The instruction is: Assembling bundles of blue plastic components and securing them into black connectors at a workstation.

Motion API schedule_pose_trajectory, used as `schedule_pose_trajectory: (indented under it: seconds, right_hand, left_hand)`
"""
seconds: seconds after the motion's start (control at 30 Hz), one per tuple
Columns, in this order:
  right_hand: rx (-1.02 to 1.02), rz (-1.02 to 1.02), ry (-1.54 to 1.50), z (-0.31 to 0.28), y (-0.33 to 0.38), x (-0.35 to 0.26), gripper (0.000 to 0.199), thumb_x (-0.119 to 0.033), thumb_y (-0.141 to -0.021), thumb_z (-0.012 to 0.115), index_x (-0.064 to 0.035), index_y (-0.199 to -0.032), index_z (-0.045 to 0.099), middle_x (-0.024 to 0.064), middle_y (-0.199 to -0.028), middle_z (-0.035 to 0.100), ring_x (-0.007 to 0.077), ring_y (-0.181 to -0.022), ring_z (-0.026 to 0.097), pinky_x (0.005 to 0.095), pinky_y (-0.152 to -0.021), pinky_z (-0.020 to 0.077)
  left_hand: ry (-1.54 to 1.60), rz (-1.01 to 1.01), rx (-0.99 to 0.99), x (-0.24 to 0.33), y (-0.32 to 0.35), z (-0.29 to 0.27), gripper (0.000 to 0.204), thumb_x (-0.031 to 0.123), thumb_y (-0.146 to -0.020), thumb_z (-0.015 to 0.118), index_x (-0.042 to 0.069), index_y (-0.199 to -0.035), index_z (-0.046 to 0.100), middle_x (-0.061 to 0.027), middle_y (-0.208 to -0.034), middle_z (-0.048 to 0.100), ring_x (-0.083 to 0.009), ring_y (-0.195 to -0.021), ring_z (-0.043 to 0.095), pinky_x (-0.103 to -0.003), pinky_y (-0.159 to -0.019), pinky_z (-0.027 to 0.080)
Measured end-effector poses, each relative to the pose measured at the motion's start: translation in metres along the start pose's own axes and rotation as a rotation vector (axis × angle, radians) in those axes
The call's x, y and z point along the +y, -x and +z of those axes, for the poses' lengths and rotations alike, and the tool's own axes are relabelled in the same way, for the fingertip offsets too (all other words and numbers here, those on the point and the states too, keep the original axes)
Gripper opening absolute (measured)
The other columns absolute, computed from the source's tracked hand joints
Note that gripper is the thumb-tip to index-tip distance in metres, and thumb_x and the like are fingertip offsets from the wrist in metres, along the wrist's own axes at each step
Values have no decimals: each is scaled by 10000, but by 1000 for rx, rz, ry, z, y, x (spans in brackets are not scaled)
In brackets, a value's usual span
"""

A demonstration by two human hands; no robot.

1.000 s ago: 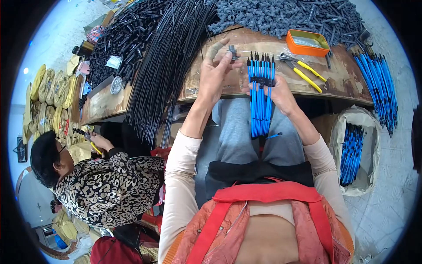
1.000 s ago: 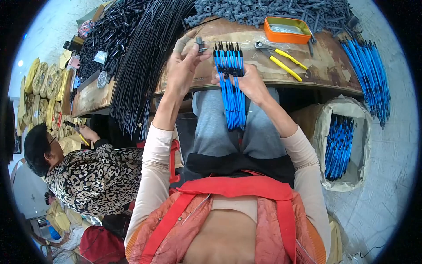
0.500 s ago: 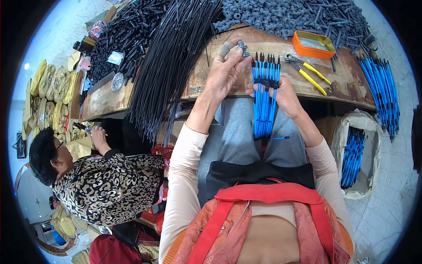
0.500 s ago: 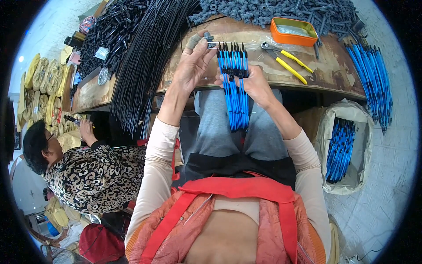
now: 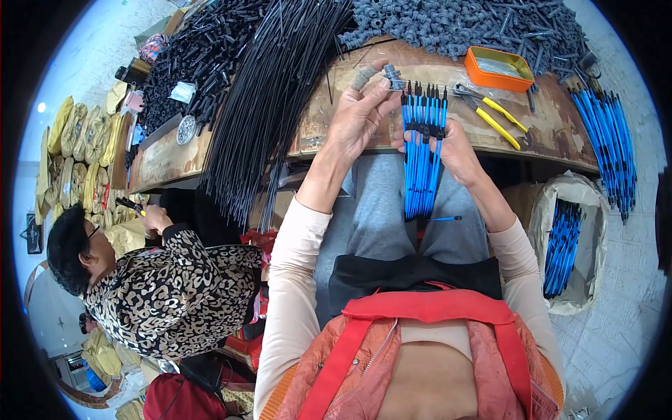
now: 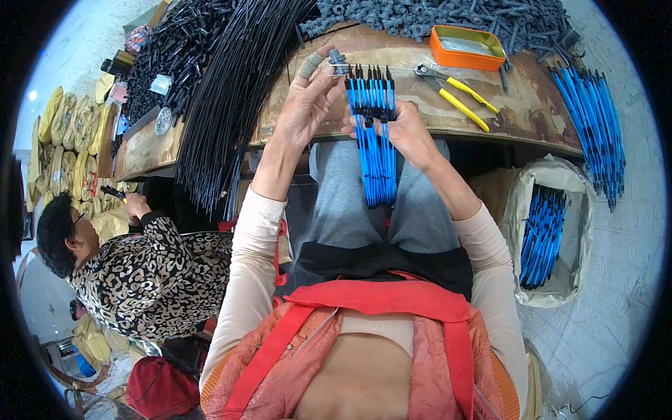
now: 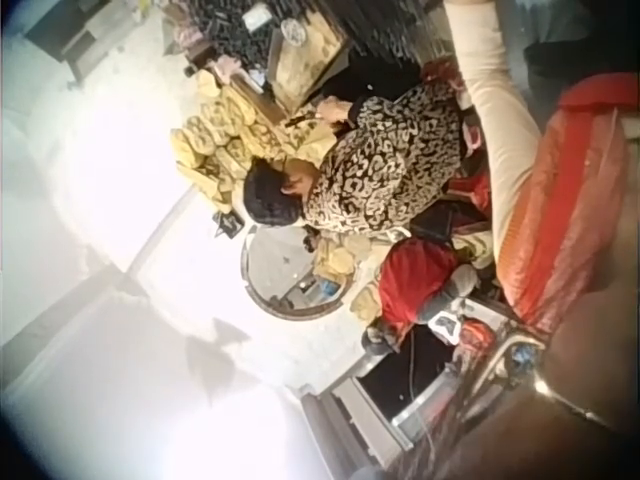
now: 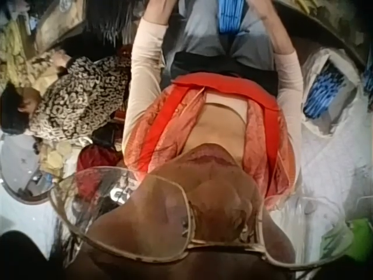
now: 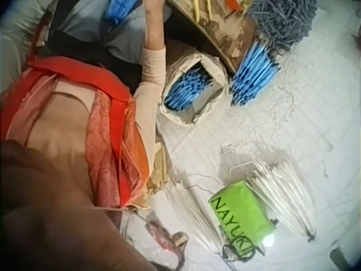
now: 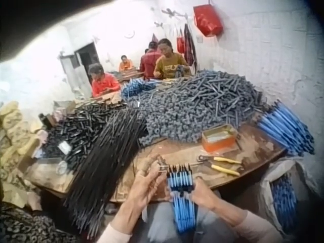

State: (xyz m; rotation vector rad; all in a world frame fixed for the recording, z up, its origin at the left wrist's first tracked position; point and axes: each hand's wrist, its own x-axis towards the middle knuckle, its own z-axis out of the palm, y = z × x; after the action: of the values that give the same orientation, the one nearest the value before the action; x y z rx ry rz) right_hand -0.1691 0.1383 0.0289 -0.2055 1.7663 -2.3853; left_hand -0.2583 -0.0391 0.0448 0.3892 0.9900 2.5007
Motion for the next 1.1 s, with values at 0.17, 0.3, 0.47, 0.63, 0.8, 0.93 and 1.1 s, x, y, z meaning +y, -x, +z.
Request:
schedule_pose_trajectory:
  seconds: [0.17, 0.3, 0.47, 0.63, 0.8, 0.93, 1.1]
  right_hand:
    - [8, -17, -20, -1, 0, 1, 371, -203, -910, 741, 15, -1191, 636, 131, -1057, 719, 261, -976, 726, 375, -873, 590]
    - [11, -10, -2, -1, 1, 0, 373, -200, -904, 748, 13, -1189, 637, 133, -1053, 718, 260, -972, 726, 374, -873, 589]
    - [5, -20, -23, 0, 3, 0, 389, -208, -905, 746, 13, -1203, 629, 136, -1055, 717, 262, -975, 725, 371, -880, 585]
    - [-9, -27, -28, 0, 2, 1, 396, -207, -914, 729, 16, -1222, 617, 144, -1056, 717, 264, -973, 724, 375, -880, 582]
    - [-4, -40, -16, 0, 1, 3, 358, -181, -921, 713, 16, -1208, 626, 141, -1041, 719, 262, -958, 726, 374, -873, 581]
    - [75, 16, 39, -1, -3, 4, 333, -160, -921, 706, 12, -1196, 630, 138, -1034, 720, 264, -951, 728, 369, -864, 582]
    - [31, 1, 35, -1, -5, 4, 319, -155, -928, 692, 19, -1187, 630, 130, -1033, 720, 259, -948, 730, 364, -862, 583]
  left_hand:
    - [-41, -24, 22, -1, 3, 2, 351, 28, -981, 608, -11, -1320, 527, -136, -1163, 665, -217, -1025, 688, -324, -903, 607]
    - [-24, -31, 44, -2, 2, 2, 311, 39, -977, 621, -17, -1279, 571, -136, -1163, 668, -213, -1021, 689, -321, -880, 611]
    - [18, -17, 34, -3, 0, 2, 327, 51, -979, 624, -13, -1296, 575, -130, -1161, 673, -203, -1018, 687, -309, -867, 609]
    - [-16, 30, 37, -2, 5, 6, 332, 64, -986, 618, -18, -1305, 575, -126, -1183, 670, -189, -1035, 680, -308, -907, 593]
    - [-79, 15, 102, -1, 10, 9, 343, 61, -991, 609, -20, -1321, 569, -131, -1205, 663, -182, -1053, 674, -307, -932, 584]
    - [-19, 15, 77, 3, 16, 16, 408, 29, -969, 629, -42, -1361, 540, -124, -1210, 664, -177, -1054, 670, -290, -923, 569]
    - [-376, 115, 133, 4, 23, 30, 538, 16, -880, 728, -82, -1368, 523, -144, -1182, 677, -165, -1014, 671, -268, -885, 542]
